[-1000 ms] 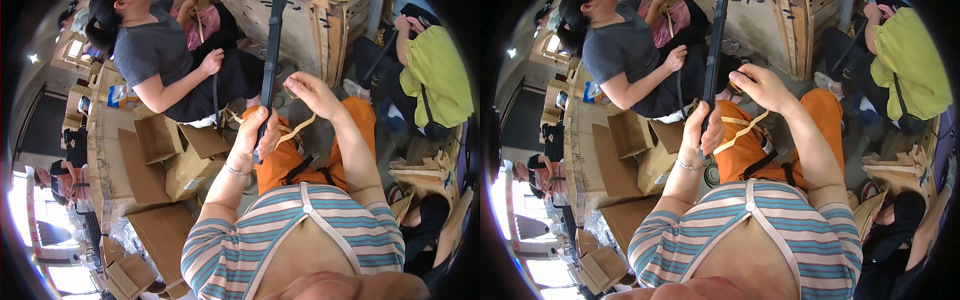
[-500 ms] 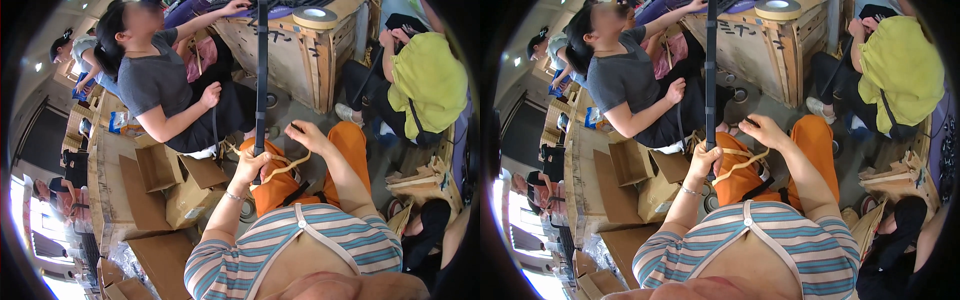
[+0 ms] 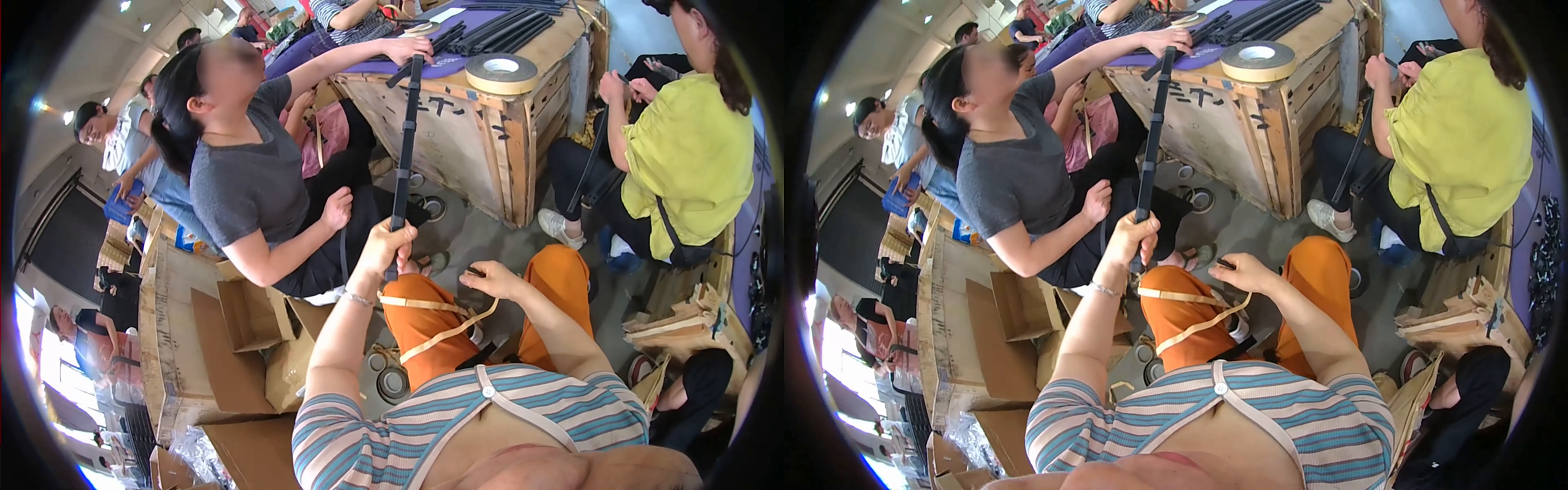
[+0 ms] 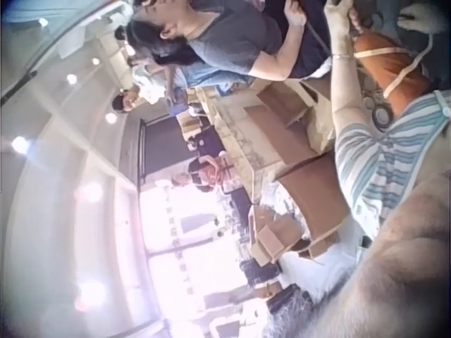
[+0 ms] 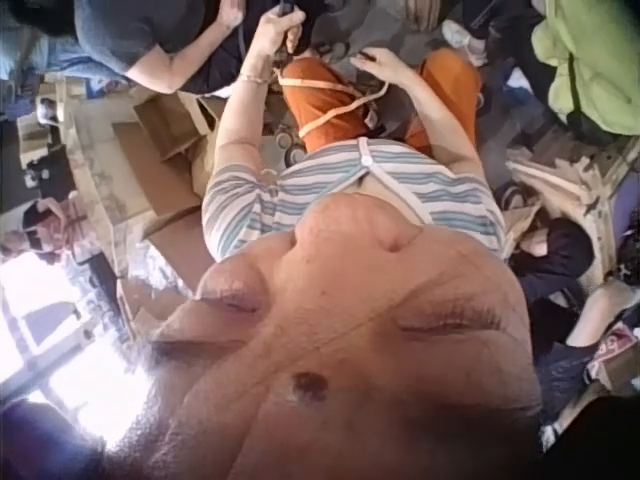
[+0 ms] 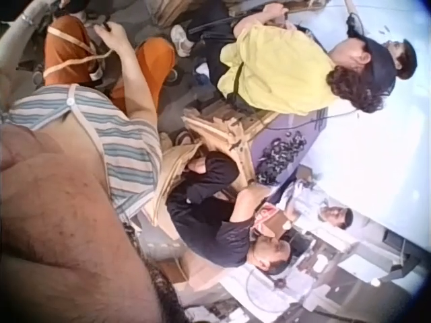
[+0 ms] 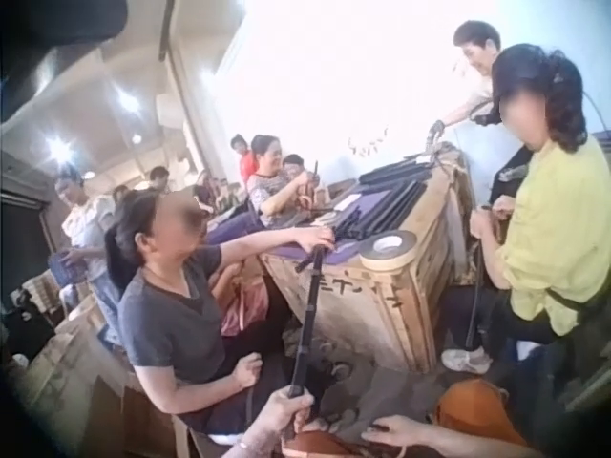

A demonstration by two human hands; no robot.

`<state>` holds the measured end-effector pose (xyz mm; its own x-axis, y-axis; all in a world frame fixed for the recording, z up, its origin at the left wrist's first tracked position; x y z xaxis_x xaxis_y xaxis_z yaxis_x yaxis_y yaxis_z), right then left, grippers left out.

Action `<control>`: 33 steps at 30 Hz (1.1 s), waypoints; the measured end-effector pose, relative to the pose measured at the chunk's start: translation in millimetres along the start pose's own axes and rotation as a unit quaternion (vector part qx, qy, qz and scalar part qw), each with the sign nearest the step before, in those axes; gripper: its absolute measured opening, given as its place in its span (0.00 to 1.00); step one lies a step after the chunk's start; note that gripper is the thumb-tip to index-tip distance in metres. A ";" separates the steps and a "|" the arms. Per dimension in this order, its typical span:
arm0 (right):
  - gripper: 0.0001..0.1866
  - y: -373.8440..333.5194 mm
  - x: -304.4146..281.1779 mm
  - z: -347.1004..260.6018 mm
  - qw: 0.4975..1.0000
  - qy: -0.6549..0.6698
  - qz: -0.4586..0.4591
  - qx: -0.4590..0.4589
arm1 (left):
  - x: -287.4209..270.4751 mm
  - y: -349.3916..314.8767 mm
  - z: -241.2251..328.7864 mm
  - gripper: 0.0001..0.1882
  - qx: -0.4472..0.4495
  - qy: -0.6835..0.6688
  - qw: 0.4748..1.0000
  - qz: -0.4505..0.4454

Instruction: Applying yellow adhesive tape strips to black plastic bars at an assembly table.

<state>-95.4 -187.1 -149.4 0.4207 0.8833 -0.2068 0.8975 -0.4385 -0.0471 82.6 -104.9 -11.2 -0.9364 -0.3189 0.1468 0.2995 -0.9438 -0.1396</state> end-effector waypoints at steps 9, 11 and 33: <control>0.22 30.2 -48.6 21.1 0.995 -0.072 0.038 0.058 | 2.9 160.0 76.0 0.12 0.009 0.183 0.983 0.005; 0.23 36.1 -49.8 24.3 0.997 -0.056 0.023 0.049 | 14.3 197.5 96.3 0.13 -0.007 0.249 0.968 0.033; 0.19 47.9 -56.1 25.7 0.988 -0.137 0.047 0.057 | 19.8 396.6 143.7 0.16 0.050 0.217 0.962 0.156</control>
<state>-79.4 -261.9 -165.2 0.4365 0.7663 -0.4714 0.8283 -0.5468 -0.1220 209.1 -498.0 77.0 -0.7801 -0.5423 -0.3120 0.5739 -0.8188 -0.0120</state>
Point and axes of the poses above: each hand's wrist, its own y-axis towards the middle knuckle, its own x-axis out of the palm, z = x × y, the point moved 4 cm from there along y, towards the middle knuckle, and after that the axes turned 4 degrees about -y, right-handed, at the moved point
